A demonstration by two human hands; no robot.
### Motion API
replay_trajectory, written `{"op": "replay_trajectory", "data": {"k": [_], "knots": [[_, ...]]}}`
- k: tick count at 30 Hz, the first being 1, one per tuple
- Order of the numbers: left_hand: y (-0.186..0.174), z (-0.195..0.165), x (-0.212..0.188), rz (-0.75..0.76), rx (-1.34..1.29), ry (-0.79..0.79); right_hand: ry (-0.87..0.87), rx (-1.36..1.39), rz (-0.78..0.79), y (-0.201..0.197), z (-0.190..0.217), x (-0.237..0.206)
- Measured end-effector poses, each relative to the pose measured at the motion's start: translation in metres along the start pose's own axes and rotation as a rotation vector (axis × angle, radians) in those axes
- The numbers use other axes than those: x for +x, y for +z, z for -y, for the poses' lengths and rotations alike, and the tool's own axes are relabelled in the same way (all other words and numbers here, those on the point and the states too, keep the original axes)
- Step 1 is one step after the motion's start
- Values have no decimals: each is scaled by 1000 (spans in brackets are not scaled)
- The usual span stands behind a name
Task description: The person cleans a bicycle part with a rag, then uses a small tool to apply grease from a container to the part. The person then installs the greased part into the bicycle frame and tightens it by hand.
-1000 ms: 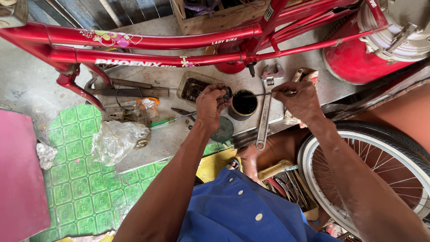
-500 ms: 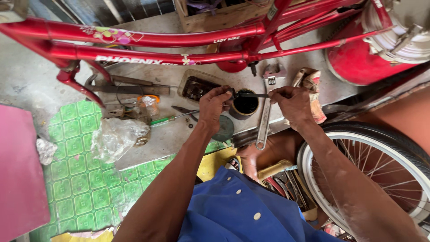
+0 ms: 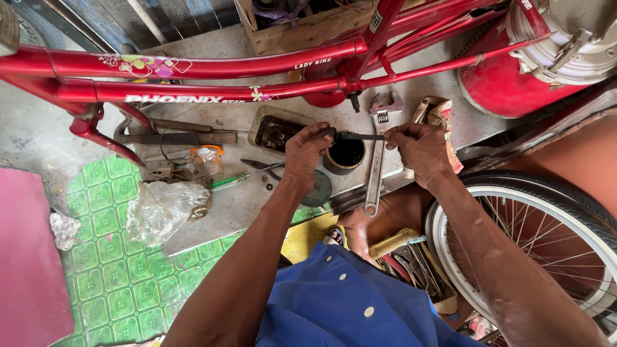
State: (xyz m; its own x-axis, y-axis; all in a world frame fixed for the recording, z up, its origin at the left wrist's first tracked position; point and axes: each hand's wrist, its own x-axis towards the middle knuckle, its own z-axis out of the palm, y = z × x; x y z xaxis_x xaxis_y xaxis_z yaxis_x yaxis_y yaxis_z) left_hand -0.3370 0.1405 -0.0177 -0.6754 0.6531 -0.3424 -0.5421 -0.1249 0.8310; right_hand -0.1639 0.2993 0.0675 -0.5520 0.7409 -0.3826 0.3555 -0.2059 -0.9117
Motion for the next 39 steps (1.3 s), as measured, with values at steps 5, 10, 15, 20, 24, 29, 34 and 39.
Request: {"op": "replay_trajectory", "data": {"k": [5,10,15,20,24,29,34,39], "knots": [[-1,-2,1,22,10,4,-124,-177,-37,4,2,-2],[1,-3,1,57,6,20,-430,-288,-1,5,3,-7],[2,-7,3,62,-19,-3,-478,-507,-110,7,5,-16],[2,-11,1,52,-95,-98,-733,-449,-71,9,6,-22],[3,-14,-1,63,-122,-87,-845,-501,-8,7,9,-24],[8,-14,-1,79,-92,42,-846,-616,26,4,19,-30],[9,-19,-1,132,-69,137,-838,-594,71,1,28,-36],[10,-21,-4,158,-65,162,-698,-536,84,-3,22,-31]]}}
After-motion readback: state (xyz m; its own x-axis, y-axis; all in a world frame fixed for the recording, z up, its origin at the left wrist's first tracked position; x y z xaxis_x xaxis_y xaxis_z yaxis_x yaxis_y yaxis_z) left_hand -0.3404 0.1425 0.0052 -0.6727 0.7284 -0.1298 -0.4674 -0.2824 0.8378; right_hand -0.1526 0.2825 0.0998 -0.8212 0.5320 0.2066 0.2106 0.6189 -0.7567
